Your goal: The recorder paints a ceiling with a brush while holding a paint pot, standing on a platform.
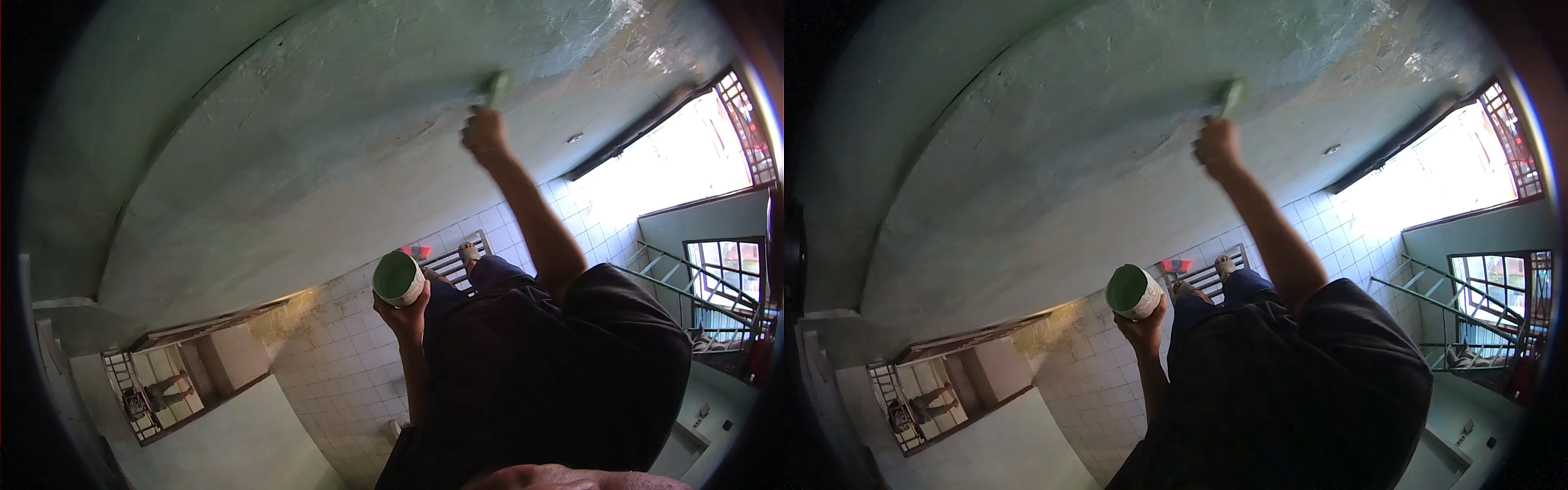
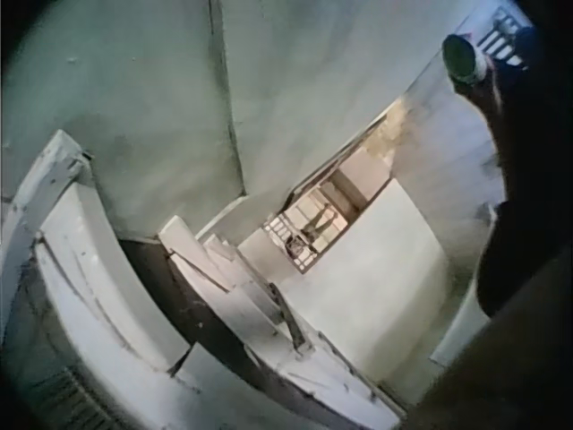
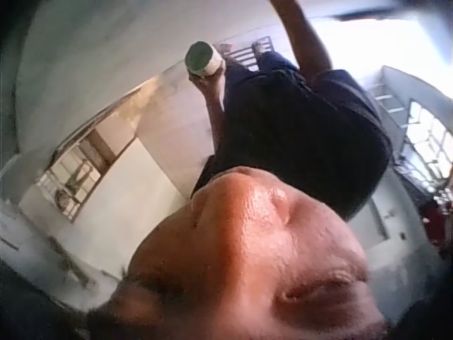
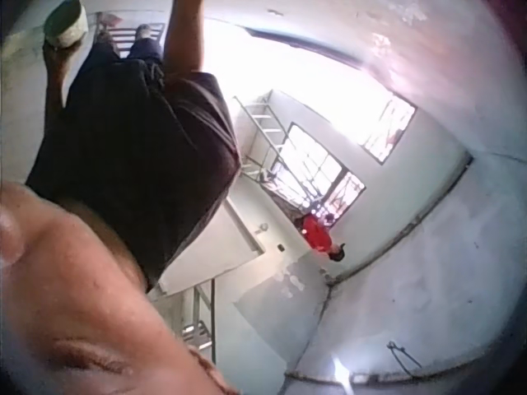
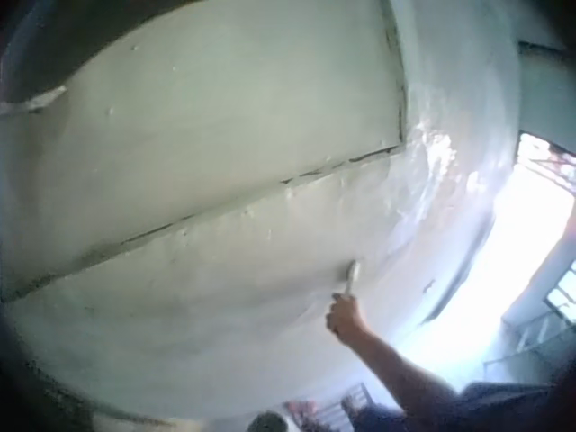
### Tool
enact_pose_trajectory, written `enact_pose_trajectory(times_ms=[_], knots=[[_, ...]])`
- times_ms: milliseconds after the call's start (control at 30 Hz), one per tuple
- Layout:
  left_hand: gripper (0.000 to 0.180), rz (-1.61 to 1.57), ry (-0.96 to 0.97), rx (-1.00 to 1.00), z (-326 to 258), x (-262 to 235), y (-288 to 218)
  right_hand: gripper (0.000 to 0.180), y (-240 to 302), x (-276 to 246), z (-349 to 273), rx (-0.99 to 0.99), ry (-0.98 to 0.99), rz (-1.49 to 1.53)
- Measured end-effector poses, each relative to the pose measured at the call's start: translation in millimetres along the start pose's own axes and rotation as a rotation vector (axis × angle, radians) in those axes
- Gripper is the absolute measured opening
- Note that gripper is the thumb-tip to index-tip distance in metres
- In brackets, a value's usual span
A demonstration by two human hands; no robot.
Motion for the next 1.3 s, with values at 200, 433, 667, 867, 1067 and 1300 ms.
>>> enact_pose_trajectory(times_ms=[200, 433, 667, 867, 1067, 1300], knots=[[0.077, -0.102, 0.081, -0.023, 7.1, 16.3, 0.1, 0.035, -68.1, 49.4, -92.8, 0.468, 0.572, -0.352], [0.08, 0.001, 0.103, 0.091, 10.6, 26.7, -13.9, 0.019, 69.6, -64.8, 2.4, 0.275, 0.294, -0.366], [0.077, -0.064, 0.15, 0.019, 13.8, 30.1, -7.2, 0.02, 132.0, -163.0, 43.4, -0.135, -0.29, -0.093], [0.077, -0.067, 0.145, 0.022, 11.0, 36.4, -7.4, 0.033, -13.6, -41.4, 13.4, 0.183, 0.05, 0.084], [0.08, -0.048, 0.196, 0.064, 12.0, 56.1, -10.5, 0.038, -0.8, -22.9, -45.8, 0.032, 0.632, -0.461], [0.082, 0.043, 0.2, 0.127, 13.2, 66.5, -17.4, 0.026, 112.6, -160.0, 43.1, 0.186, 0.198, -0.214]])
Point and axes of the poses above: each hand's wrist, its own z-axis towards the middle knuckle, its own x-axis out of the palm, y = z × x, the point moved 7 cm from there along z, towards the middle knuckle, and after that the axes turned 13 degrees about -x, right-handed, at the moved point
